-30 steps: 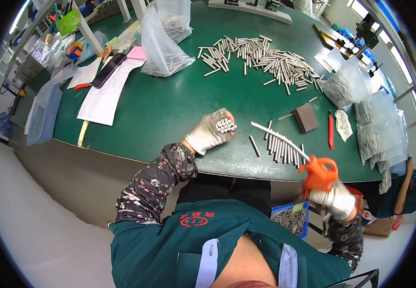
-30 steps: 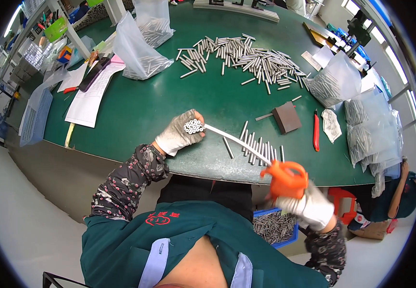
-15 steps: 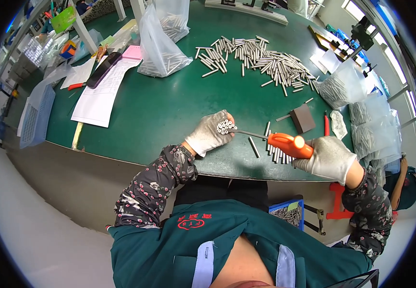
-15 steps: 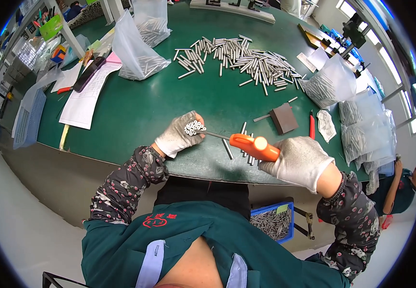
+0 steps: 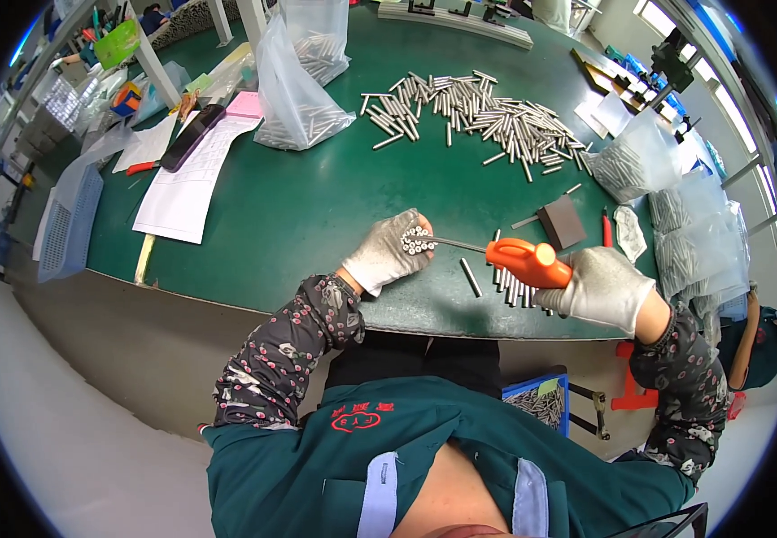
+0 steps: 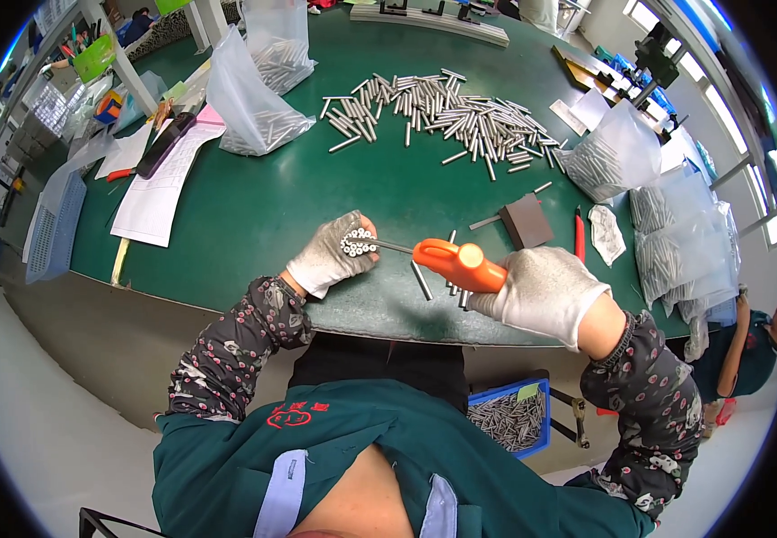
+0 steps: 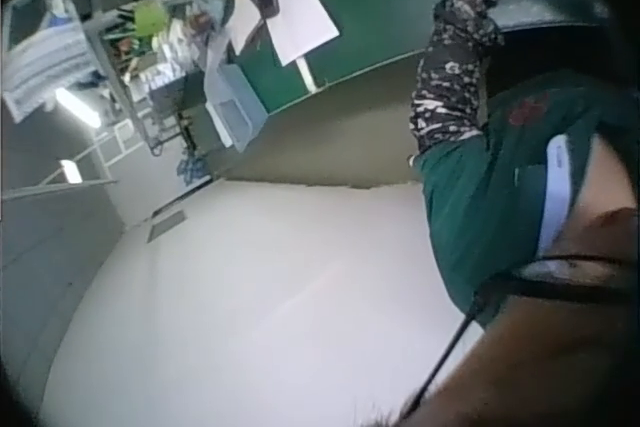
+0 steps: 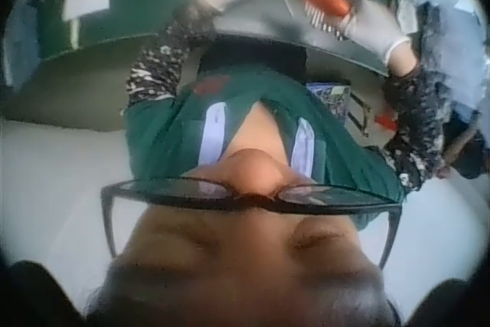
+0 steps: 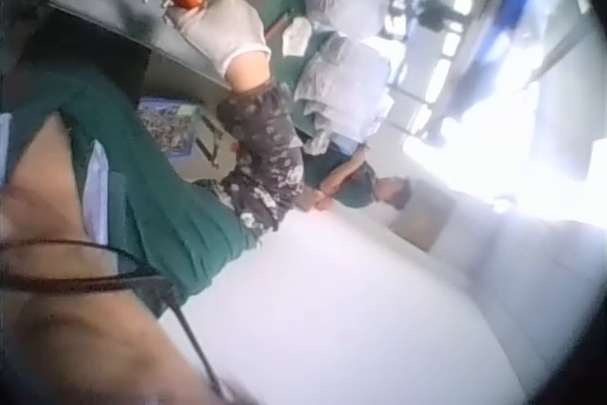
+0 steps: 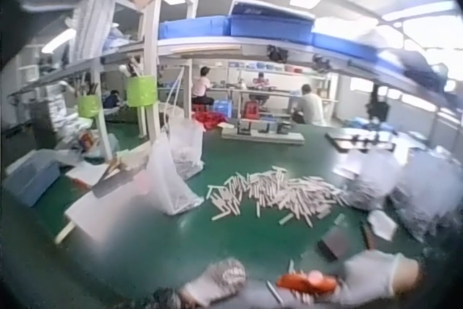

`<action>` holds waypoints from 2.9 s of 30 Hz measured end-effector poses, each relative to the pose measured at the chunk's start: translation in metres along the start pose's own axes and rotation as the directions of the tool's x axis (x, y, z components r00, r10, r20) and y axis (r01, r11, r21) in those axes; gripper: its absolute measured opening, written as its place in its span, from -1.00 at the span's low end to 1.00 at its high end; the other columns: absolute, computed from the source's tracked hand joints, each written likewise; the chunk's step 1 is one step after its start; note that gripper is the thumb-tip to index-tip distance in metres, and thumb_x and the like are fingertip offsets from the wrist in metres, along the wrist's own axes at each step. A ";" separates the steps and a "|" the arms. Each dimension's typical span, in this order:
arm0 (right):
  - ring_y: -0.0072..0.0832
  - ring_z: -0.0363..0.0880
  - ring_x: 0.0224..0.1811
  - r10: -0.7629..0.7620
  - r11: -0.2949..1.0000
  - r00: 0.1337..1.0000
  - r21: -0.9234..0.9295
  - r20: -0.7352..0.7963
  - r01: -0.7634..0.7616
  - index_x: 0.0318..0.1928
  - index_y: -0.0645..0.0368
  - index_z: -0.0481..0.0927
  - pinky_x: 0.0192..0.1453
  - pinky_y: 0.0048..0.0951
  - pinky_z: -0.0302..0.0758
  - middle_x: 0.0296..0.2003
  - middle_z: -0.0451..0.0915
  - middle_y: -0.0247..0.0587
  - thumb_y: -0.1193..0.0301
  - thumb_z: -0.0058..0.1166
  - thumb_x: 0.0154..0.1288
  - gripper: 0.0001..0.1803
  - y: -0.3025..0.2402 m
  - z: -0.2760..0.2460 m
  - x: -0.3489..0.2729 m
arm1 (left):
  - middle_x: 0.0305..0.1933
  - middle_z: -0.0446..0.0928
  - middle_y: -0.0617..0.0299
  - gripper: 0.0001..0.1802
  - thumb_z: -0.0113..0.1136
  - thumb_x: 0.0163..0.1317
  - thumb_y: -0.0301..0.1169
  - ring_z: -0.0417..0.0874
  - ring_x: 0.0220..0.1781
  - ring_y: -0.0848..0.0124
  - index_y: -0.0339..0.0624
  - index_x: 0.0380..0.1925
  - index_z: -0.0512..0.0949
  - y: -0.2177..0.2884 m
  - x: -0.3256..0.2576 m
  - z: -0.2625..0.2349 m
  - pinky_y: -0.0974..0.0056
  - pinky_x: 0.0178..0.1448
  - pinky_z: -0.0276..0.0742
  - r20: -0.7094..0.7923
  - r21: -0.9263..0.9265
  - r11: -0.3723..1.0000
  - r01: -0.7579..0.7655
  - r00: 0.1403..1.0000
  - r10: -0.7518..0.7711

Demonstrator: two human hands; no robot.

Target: Sorting, cleaning with a compressed air blow gun, and bagging small metal pins at a factory workbench.

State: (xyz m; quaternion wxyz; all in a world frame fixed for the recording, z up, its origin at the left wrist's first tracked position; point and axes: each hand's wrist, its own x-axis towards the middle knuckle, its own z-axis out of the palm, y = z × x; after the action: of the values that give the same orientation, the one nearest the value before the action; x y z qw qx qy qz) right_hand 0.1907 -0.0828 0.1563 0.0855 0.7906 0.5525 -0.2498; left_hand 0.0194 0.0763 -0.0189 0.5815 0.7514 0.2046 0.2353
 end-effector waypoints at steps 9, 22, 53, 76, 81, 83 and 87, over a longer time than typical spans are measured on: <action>-0.09 0.52 -0.49 -0.001 1.000 1.000 -0.003 -0.018 0.001 -0.37 0.15 0.61 -0.32 -0.21 0.41 -0.63 0.52 0.00 -0.06 0.05 0.00 -0.50 0.002 -0.005 0.001 | -0.44 0.46 0.39 -0.67 0.31 -0.14 -0.57 0.46 -0.38 0.61 -0.17 -0.34 0.41 -0.004 -0.001 0.002 0.47 -0.27 0.44 -0.048 -0.119 0.991 0.060 0.997 -0.066; -0.14 0.53 -0.53 0.131 0.989 0.989 0.067 0.062 -0.135 -0.36 0.17 0.60 -0.33 -0.25 0.42 -0.66 0.52 -0.08 -0.06 0.08 -0.04 -0.49 0.024 0.004 -0.015 | -0.43 0.46 0.37 -0.72 0.26 -0.11 -0.61 0.50 -0.36 0.61 -0.17 -0.39 0.40 -0.001 0.001 0.000 0.48 -0.25 0.46 0.012 -0.060 0.997 0.039 0.999 -0.039; -0.62 0.32 -0.76 0.307 0.581 0.920 0.814 -0.244 0.022 -0.32 0.21 0.50 -0.72 -0.59 0.27 -0.65 0.44 -0.34 0.14 0.13 0.06 -0.63 0.139 0.030 -0.001 | -0.41 0.48 0.32 -0.71 0.22 -0.12 -0.64 0.55 -0.35 0.57 -0.19 -0.36 0.38 0.002 -0.001 0.000 0.47 -0.23 0.50 0.027 -0.075 0.996 0.058 0.998 -0.056; -0.14 0.50 -0.09 0.560 0.823 0.279 0.486 -0.780 -0.293 0.02 0.12 0.43 -0.06 -0.26 0.40 -0.13 0.53 -0.02 0.29 0.01 0.14 -0.59 0.239 0.099 0.038 | -0.47 0.42 0.23 -0.81 0.03 0.12 -0.63 0.52 -0.40 0.36 -0.14 -0.29 0.33 -0.011 0.008 -0.016 0.19 -0.19 0.50 -0.213 -0.951 0.267 -0.154 0.954 -0.211; -0.24 0.53 -0.17 0.293 0.951 0.250 0.308 -0.923 0.023 -0.01 0.17 0.47 -0.09 -0.33 0.43 -0.26 0.57 -0.10 0.38 0.05 0.15 -0.63 0.185 0.100 0.028 | -0.46 0.40 0.23 -0.96 0.01 0.15 -0.56 0.49 -0.37 0.34 -0.18 -0.40 0.39 -0.003 0.011 -0.018 0.07 -0.03 0.50 -0.256 -0.966 0.151 -0.209 0.851 -0.459; -0.28 0.54 -0.23 0.002 0.971 0.326 0.080 -0.945 0.227 -0.07 0.19 0.49 -0.12 -0.33 0.44 -0.29 0.57 -0.10 0.45 0.09 0.08 -0.66 0.109 0.090 0.022 | -0.46 0.41 0.23 -0.97 0.00 0.17 -0.55 0.50 -0.37 0.34 -0.18 -0.41 0.39 -0.002 0.013 -0.017 0.08 -0.05 0.51 -0.256 -0.966 0.143 -0.213 0.842 -0.474; -0.20 0.56 -0.40 -0.296 0.888 0.664 0.059 -0.687 0.457 -0.11 0.20 0.42 -0.31 -0.27 0.47 -0.44 0.56 -0.09 0.40 0.11 0.01 -0.63 -0.013 0.085 0.033 | -0.46 0.43 0.21 -0.96 -0.03 0.20 -0.52 0.51 -0.38 0.34 -0.21 -0.43 0.39 0.002 0.008 -0.023 0.11 -0.07 0.53 -0.218 -0.974 0.050 -0.221 0.851 -0.478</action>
State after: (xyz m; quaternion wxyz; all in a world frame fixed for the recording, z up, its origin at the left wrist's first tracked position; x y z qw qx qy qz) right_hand 0.1618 -0.0850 0.0688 -0.2599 0.6985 0.6662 -0.0274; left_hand 0.0128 0.0982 -0.0115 0.8769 0.0328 0.1984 0.4365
